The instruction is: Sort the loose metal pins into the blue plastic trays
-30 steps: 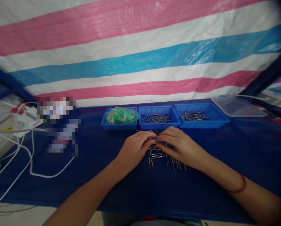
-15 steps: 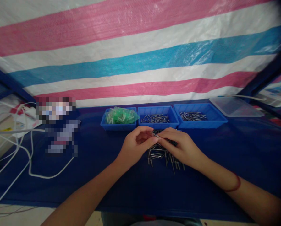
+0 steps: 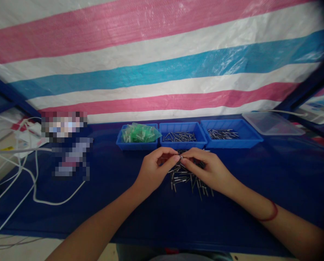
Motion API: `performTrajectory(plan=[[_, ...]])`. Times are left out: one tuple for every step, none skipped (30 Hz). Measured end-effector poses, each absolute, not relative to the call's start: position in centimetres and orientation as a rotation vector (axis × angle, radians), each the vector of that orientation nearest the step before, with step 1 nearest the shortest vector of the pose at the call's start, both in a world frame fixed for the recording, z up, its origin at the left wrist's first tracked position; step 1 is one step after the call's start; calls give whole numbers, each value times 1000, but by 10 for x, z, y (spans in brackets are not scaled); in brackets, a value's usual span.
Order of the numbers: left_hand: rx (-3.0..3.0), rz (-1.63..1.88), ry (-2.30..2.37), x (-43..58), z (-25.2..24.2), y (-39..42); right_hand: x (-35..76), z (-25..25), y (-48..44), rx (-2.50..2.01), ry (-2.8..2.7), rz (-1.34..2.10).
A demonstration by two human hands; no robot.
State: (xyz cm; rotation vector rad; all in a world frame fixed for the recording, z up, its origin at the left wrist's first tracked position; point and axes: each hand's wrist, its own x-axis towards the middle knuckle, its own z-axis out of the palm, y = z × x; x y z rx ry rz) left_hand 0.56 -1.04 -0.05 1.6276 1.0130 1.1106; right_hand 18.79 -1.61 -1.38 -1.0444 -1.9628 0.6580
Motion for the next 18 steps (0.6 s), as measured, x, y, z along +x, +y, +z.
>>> performTrajectory(plan=[[1634, 1105, 1012, 6, -1, -11, 188, -14, -16, -1047, -1956, 664], [1640, 1101, 1014, 6, -1, -11, 188, -14, -16, -1047, -1952, 668], [1644, 1099, 1018, 6, -1, -11, 188, -15, -16, -1043, -1951, 669], [1650, 1096, 1022, 6, -2, -11, 188, -15, -16, -1038, -1950, 668], [1657, 1096, 1025, 6, -2, -10, 188, -15, -16, -1033, -1946, 665], [1663, 1101, 1027, 5, -2, -10, 188, -16, -16, -1028, -1940, 663], [1669, 1104, 1029, 5, -2, -10, 188, -16, -16, -1026, -1932, 661], [1673, 1106, 1029, 5, -2, -10, 187, -16, -16, -1028, -1920, 659], [1676, 1106, 1028, 5, -2, -10, 187, -16, -16, -1033, -1905, 655], [1678, 1106, 1028, 5, -2, -10, 187, -16, -16, -1042, -1888, 650], [1681, 1105, 1028, 5, -2, -10, 187, -15, -16, -1051, -1872, 643], [1688, 1102, 1032, 5, -2, -10, 188, -15, -16, -1059, -1855, 636], [1699, 1099, 1038, 4, -2, -10, 188, -14, -16, -1064, -1840, 627], [1713, 1095, 1046, 4, -2, -10, 188, -13, -17, -1066, -1829, 620], [1730, 1091, 1055, 4, -3, -10, 189, -12, -17, -1066, -1818, 613], [1747, 1086, 1062, 3, -3, -10, 189, -11, -17, -1067, -1807, 606], [1764, 1080, 1067, 3, -3, -9, 189, -10, -18, -1069, -1796, 599], [1782, 1073, 1071, 3, -3, -9, 189, -9, -19, -1070, -1784, 594]])
